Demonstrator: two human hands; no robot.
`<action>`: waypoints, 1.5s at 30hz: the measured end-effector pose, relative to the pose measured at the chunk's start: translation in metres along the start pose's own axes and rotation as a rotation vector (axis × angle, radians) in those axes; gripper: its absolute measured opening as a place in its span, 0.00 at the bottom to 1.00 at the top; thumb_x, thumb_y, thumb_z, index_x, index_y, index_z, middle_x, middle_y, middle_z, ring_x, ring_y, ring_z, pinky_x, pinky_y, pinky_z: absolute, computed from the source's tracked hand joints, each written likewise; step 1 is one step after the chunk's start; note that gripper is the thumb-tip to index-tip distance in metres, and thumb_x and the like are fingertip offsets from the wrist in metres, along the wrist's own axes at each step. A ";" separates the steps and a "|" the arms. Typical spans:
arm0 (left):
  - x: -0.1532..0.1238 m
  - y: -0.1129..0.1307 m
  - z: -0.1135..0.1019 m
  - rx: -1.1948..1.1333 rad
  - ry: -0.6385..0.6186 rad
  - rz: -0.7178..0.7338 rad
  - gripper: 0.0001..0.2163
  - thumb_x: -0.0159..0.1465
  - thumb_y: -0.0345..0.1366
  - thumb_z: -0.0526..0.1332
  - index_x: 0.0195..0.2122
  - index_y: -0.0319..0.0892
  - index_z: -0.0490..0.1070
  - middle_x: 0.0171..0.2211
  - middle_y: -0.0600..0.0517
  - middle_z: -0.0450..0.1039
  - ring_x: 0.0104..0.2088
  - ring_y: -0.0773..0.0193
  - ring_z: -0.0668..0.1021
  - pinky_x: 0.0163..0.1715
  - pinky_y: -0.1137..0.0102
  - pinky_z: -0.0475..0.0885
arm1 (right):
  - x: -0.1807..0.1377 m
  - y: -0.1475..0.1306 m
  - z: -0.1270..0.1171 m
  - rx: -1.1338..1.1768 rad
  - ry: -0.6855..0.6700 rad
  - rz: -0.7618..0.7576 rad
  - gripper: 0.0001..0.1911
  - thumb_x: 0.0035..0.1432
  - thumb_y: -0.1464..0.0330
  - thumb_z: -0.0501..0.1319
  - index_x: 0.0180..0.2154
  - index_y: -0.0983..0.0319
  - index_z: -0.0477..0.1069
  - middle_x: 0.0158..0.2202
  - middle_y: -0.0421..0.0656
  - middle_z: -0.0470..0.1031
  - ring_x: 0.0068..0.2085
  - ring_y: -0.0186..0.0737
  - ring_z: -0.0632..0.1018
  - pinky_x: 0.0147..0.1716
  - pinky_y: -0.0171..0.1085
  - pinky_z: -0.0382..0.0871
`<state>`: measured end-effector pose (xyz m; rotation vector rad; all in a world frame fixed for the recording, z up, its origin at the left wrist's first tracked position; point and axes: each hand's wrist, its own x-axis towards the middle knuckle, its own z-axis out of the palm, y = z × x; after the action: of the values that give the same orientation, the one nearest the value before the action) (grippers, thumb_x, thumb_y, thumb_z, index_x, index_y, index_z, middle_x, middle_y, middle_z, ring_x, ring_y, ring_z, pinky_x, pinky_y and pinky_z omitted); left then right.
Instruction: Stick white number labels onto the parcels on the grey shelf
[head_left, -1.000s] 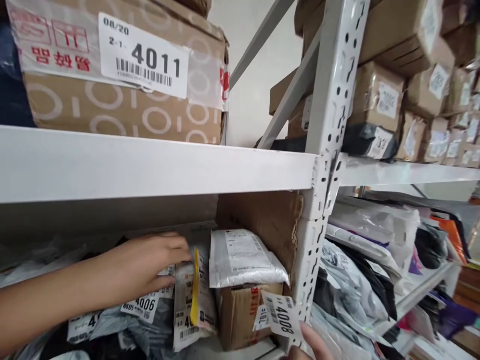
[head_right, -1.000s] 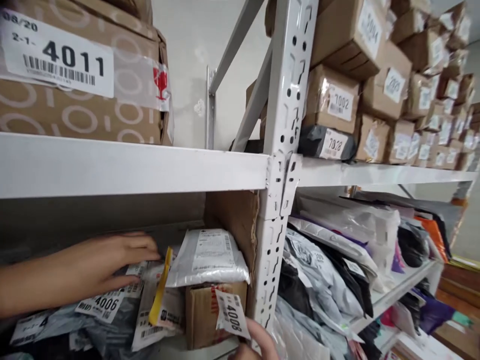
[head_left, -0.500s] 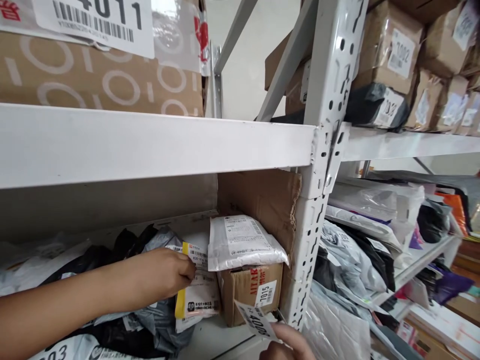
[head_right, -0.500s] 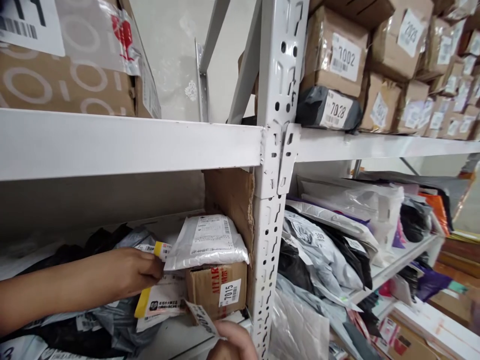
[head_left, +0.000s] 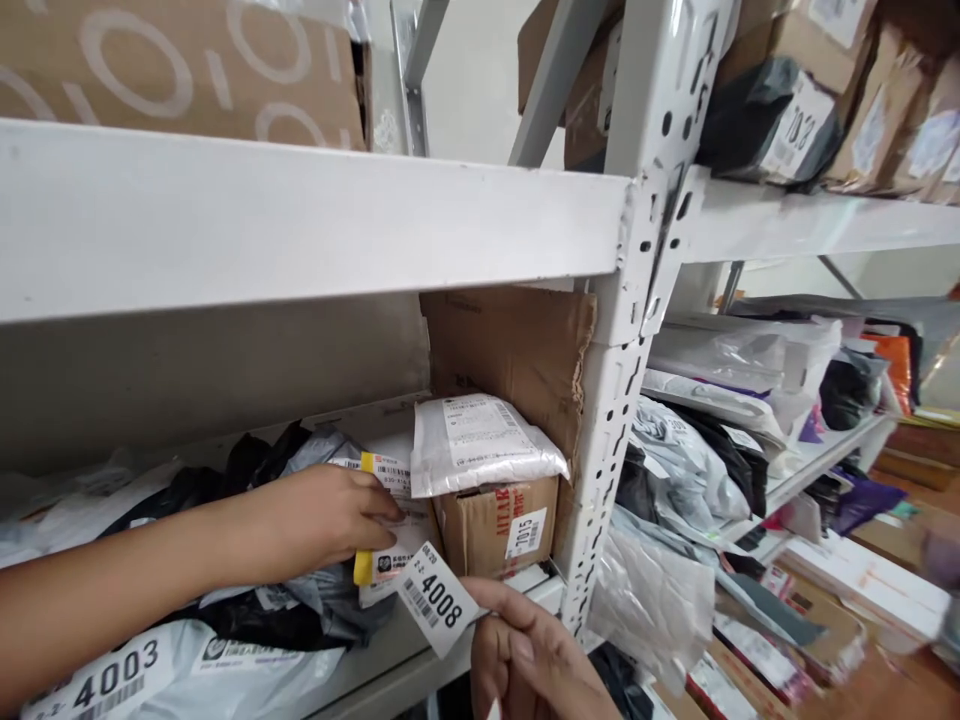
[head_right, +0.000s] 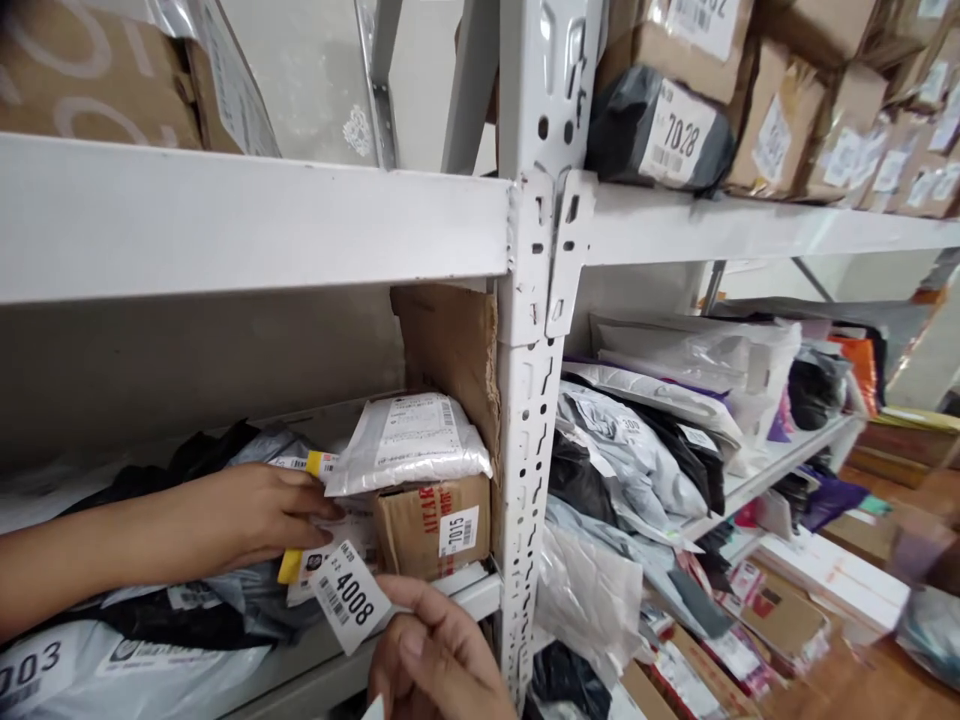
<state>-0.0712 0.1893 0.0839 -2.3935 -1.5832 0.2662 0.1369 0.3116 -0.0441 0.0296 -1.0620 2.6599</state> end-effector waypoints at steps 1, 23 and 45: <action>0.000 0.000 0.000 -0.003 -0.008 0.002 0.11 0.64 0.29 0.57 0.45 0.47 0.74 0.45 0.52 0.77 0.43 0.58 0.78 0.42 0.68 0.70 | -0.001 -0.001 0.001 0.007 0.009 0.011 0.27 0.46 0.57 0.71 0.45 0.67 0.74 0.20 0.38 0.69 0.23 0.28 0.70 0.25 0.28 0.59; -0.008 0.000 -0.001 -0.247 -0.017 -0.056 0.11 0.65 0.26 0.53 0.38 0.44 0.76 0.37 0.50 0.78 0.39 0.64 0.78 0.39 0.73 0.70 | 0.018 0.007 0.013 -0.123 -0.081 -0.039 0.23 0.46 0.59 0.71 0.42 0.63 0.71 0.20 0.31 0.61 0.19 0.23 0.61 0.21 0.28 0.51; 0.009 0.003 -0.003 -0.361 -0.148 -0.441 0.06 0.64 0.34 0.57 0.41 0.44 0.70 0.39 0.52 0.75 0.41 0.59 0.76 0.39 0.70 0.67 | 0.046 0.007 0.036 -0.707 -0.058 -0.063 0.35 0.58 0.46 0.54 0.58 0.63 0.60 0.20 0.31 0.56 0.21 0.28 0.58 0.20 0.31 0.50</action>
<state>-0.0643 0.1957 0.0854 -2.2155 -2.3446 0.0726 0.0878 0.2942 -0.0168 -0.0025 -1.9125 2.0974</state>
